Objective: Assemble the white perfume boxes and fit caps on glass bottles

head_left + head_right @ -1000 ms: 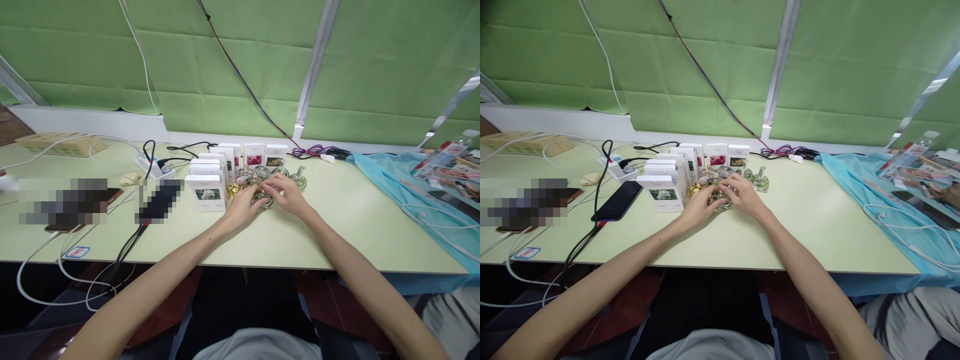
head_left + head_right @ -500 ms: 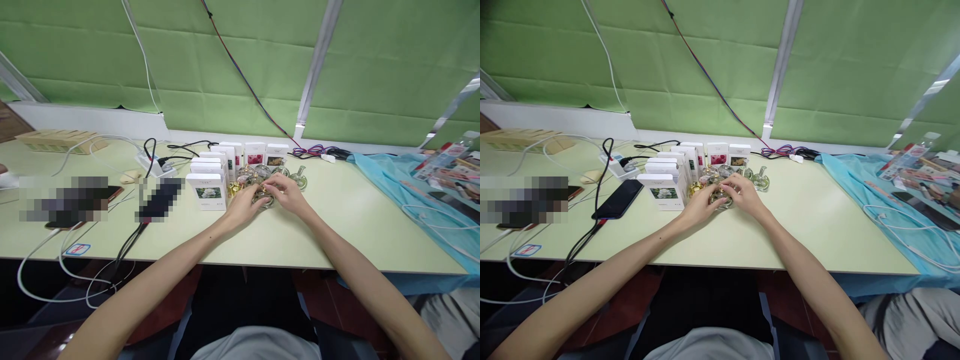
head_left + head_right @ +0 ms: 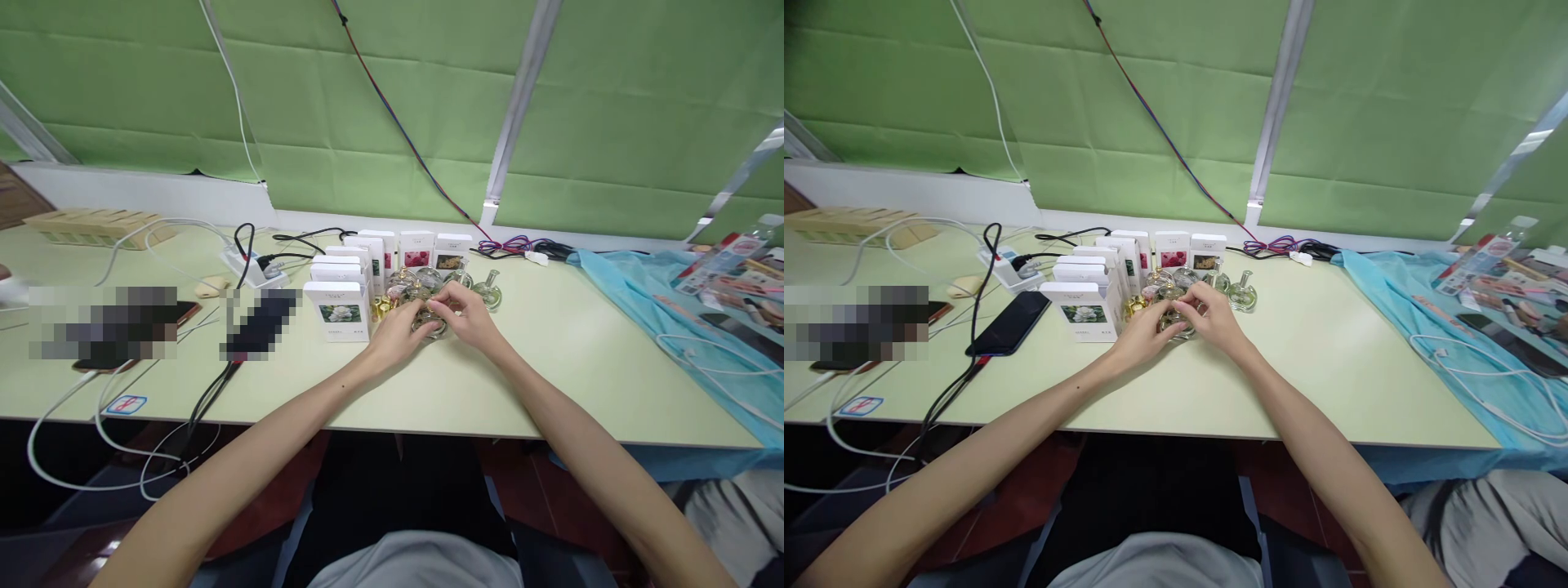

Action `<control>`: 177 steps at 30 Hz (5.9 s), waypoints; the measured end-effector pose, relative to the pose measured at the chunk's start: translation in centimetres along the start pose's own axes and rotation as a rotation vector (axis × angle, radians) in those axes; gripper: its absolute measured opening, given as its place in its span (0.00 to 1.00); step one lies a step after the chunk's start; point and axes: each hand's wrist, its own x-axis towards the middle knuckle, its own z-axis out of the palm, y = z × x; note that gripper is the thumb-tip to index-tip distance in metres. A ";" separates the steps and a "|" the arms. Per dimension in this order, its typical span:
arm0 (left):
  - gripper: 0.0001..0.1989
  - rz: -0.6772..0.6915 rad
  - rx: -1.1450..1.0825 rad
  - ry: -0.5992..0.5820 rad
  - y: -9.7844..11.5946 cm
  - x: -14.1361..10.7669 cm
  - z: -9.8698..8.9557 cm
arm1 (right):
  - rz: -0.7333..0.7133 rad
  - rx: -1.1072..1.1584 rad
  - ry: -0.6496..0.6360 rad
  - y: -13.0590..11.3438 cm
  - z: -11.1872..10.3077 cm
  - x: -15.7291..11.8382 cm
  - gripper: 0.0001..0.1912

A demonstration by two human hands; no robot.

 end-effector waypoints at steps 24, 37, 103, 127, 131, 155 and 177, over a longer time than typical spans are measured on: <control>0.20 0.017 -0.027 0.004 0.2 0.0 0.0 | 0.114 0.235 -0.038 0.9 0.0 0.0 0.18; 0.14 0.030 -0.020 0.018 0.3 -0.2 0.1 | 0.085 0.185 -0.033 0.6 0.3 0.0 0.21; 0.19 0.029 -0.040 0.005 0.2 -0.2 0.1 | 0.144 0.305 -0.056 0.7 0.3 0.1 0.21; 0.16 0.023 -0.035 0.004 0.3 -0.2 0.2 | 0.075 0.245 -0.043 0.6 0.5 0.2 0.21; 0.16 0.031 -0.034 0.007 0.2 -0.2 0.3 | 0.059 0.240 -0.023 0.7 0.6 0.1 0.20; 0.09 0.053 -0.049 0.019 0.4 -0.4 0.2 | 0.017 0.106 0.078 0.4 1.4 -0.4 0.20; 0.07 0.068 -0.024 0.016 -0.2 -0.2 0.4 | 0.039 0.063 0.079 -0.5 1.0 -0.4 0.14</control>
